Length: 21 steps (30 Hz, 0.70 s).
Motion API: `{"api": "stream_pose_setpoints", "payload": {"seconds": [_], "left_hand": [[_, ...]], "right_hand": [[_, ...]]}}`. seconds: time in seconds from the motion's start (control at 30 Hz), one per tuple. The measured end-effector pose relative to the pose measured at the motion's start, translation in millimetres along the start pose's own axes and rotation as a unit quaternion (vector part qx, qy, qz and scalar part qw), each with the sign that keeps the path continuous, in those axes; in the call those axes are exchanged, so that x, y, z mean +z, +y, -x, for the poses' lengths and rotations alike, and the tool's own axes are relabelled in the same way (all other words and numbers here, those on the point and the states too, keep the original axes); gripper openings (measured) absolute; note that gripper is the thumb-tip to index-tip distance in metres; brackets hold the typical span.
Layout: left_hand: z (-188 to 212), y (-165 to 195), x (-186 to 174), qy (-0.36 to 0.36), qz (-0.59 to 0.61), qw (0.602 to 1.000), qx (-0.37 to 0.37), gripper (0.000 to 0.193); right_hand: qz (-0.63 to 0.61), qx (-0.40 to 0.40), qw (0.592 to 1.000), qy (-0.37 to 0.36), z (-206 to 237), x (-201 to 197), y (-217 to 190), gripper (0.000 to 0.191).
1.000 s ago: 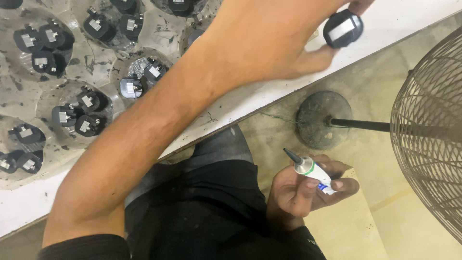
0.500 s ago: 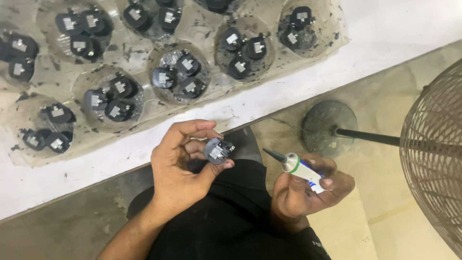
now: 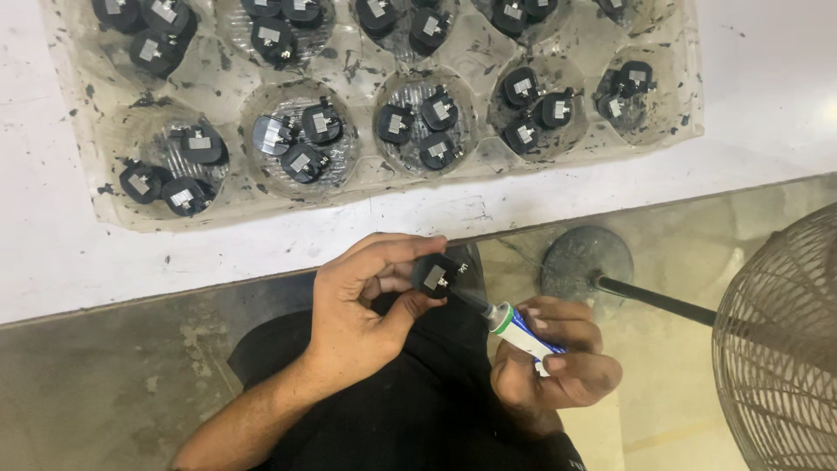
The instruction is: The person applies adhesive from a tube to small black components, rotating each part to reach the surfaces, and places the treated parts into a molded plastic tray. They move a chair aside, open the glue tube, and work through the parts one at a time.
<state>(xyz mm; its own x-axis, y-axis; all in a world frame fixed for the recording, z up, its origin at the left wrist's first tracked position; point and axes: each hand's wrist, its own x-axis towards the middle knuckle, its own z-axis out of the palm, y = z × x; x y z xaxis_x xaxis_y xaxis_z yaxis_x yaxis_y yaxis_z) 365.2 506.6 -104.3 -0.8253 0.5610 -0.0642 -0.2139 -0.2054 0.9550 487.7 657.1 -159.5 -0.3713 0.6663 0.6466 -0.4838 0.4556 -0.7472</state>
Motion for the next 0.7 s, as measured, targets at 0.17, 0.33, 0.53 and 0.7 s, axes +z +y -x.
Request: {"api": "stream_pose_setpoints", "payload": {"seconds": [0.17, 0.33, 0.53, 0.7], "left_hand": [[2, 2, -4, -0.006, 0.002, 1.000, -0.004, 0.050], [1, 1, -5, -0.014, 0.012, 0.999, -0.033, 0.053], [1, -2, -5, -0.031, 0.050, 0.997, -0.040, 0.050], [1, -4, -3, -0.032, 0.064, 0.997, -0.041, 0.051]], "right_hand": [[0.058, -0.035, 0.997, -0.041, -4, 6, -2, 0.035], [0.024, -0.111, 0.990, -0.081, -14, 9, 5, 0.038], [0.055, -0.076, 0.991, -0.093, -14, 5, 0, 0.033], [0.029, -0.085, 0.992, -0.085, -13, 4, 2, 0.032]]}}
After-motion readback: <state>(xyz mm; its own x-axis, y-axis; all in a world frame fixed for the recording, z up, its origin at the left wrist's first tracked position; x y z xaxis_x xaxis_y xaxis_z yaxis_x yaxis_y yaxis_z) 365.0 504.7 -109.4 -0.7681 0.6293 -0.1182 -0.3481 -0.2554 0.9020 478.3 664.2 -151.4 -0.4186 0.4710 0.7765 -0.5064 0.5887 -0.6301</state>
